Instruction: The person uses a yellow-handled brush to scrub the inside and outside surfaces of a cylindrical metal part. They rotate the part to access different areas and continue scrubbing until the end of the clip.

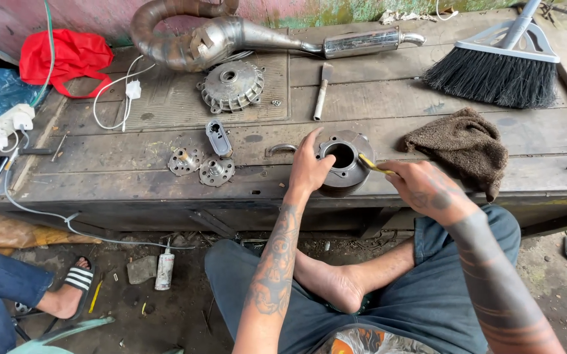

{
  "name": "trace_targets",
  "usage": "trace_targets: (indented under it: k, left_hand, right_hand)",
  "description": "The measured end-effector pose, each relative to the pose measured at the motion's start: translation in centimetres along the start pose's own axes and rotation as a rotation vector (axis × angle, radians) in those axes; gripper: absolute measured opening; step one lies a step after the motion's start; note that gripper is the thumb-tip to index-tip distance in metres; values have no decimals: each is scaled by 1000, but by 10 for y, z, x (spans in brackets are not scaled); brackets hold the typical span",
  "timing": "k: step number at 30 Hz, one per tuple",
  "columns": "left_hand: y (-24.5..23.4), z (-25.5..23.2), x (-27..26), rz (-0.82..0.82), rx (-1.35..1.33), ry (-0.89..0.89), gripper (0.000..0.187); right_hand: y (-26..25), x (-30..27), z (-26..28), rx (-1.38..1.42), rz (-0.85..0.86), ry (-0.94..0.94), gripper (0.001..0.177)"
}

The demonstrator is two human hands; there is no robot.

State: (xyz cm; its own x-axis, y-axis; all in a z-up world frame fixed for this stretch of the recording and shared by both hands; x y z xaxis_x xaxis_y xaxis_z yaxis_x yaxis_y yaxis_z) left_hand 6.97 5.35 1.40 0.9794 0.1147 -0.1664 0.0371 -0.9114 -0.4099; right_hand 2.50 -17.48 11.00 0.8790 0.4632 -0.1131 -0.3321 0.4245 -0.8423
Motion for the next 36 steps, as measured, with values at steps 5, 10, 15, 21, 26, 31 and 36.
trace_targets:
  k: [5,10,15,21,26,31,36]
  left_hand:
    - [-10,-18,-8,48,37,-1,82]
    - [-9,-18,-12,57,12,-19,82]
    - [-13,-25,-13,61,2,-25,81]
    - [-13,-25,-14,71,2,-30,80]
    - [-14,-24,-15,66,-29,-6,81]
    - [-15,-25,-10,87,-4,2,81]
    - [-16,-29,-17,81,-7,-24,80]
  right_hand:
    - [39,78,-41,-96,-50,-18,33]
    - [7,57,-40,-38,51,-11,29]
    - [-6,47,-21,-100,104,51,27]
    - [21,111,-40,15,18,-142,31]
    - [-3,47,-37,-59,61,-108,27]
    - [10,77,-26,-174,41,-132,24]
    - [32,127,-39,-98,-50,-251,20]
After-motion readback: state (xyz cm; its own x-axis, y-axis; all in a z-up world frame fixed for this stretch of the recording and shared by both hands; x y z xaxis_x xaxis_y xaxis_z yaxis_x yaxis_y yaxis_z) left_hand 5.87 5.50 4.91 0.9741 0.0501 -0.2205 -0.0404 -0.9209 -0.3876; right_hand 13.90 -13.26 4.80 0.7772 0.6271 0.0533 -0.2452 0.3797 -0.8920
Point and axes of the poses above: each hand's wrist, its own x-axis towards the middle knuckle, its own y-axis out of the palm, z = x × y, the point moved 2 cm from there along x, towards the middle knuckle, and after that the axes turned 7 degrees about -y, right-handed, at the moved point
